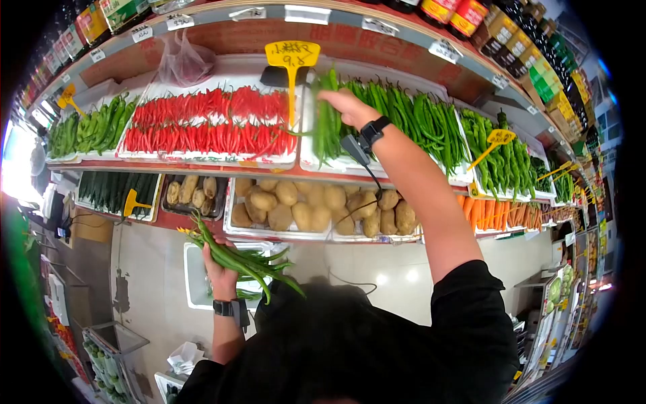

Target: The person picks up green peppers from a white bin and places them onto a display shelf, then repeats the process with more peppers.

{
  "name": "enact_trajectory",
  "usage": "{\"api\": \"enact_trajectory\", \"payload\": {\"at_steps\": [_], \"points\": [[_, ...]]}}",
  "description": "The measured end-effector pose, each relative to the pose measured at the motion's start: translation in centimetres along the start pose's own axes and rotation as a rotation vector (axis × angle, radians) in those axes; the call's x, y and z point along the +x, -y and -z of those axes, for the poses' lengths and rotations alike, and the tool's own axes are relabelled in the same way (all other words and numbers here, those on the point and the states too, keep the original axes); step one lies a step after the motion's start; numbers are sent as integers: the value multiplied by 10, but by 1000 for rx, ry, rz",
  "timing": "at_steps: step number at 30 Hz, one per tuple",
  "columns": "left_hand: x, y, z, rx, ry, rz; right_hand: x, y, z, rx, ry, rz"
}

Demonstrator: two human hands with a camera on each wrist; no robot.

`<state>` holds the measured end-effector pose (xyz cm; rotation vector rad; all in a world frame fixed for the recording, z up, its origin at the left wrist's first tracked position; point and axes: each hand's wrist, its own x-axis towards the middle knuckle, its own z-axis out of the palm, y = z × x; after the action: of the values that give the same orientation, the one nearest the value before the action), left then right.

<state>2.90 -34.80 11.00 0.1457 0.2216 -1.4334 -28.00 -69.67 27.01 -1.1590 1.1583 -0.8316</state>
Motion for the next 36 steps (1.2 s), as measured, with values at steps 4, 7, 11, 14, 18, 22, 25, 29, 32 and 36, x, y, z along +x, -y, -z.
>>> {"api": "enact_trajectory", "payload": {"at_steps": [4, 7, 11, 14, 18, 22, 25, 29, 32, 36], "points": [[22, -19, -4, 16, -62, -14, 59, -20, 8, -678, -267, 102], [40, -32, -4, 10, -63, 14, 56, -19, -1, -1064, -376, 208], [56, -39, -8, -11, -98, 59, 42, -19, -23, -1385, -617, 233], [71, -41, -6, -28, -43, 118, 42, -9, -15, -1420, -488, 75], [80, -38, -10, -77, -28, 158, 26, 8, -7, -1357, -378, -8], [83, -35, -9, -94, -33, 167, 25, 6, 16, -1269, -480, 158], [83, -35, -7, -79, -30, 176, 12, 14, 31, -1159, -485, 158], [81, -39, -3, -58, -46, 157, 19, 4, 57, -1185, -360, -11], [80, -38, -6, -121, -61, 175, 43, -32, 71, -1422, -357, 85], [74, -34, -12, -209, -90, 202, 20, -23, 48, -1365, -396, 125]]}}
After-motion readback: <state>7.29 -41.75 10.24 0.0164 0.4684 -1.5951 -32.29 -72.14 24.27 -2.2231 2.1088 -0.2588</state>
